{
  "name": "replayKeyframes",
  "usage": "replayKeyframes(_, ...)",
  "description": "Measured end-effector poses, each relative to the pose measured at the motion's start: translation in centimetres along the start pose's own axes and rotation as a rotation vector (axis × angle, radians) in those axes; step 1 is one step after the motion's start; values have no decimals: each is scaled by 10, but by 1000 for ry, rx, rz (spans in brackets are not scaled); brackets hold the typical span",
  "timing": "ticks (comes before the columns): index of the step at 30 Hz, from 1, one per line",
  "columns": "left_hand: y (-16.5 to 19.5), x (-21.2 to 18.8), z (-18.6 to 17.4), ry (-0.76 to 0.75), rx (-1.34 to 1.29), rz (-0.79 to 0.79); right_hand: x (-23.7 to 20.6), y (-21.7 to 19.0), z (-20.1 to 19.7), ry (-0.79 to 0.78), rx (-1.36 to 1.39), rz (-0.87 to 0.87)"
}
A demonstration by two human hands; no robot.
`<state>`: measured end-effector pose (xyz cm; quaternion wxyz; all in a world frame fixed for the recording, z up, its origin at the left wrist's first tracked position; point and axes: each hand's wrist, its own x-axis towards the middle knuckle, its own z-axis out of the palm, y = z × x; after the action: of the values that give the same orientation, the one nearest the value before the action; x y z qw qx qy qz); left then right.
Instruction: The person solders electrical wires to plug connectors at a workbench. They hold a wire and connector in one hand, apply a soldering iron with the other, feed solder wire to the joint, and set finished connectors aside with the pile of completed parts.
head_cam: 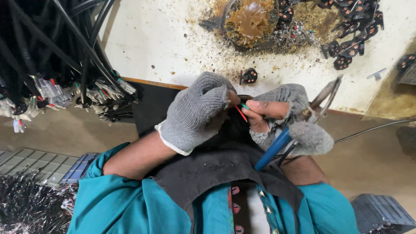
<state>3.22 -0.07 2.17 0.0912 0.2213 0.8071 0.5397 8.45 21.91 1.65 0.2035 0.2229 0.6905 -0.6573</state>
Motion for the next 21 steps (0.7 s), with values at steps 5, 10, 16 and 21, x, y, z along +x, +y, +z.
replayKeyframes(5,3,2,-13,-130,-471,-236,0,-5,-1,-80,-214,-563)
replayKeyframes(10,-3,6,-20,-296,-563,-334,0,-7,-2,-70,-161,-506)
replayKeyframes(16,-7,1,-14,-51,-243,-86,-7,-15,0,7,-89,-343)
replayKeyframes(21,-9,0,-9,-71,-103,-48,5,-12,0,-44,-252,-424)
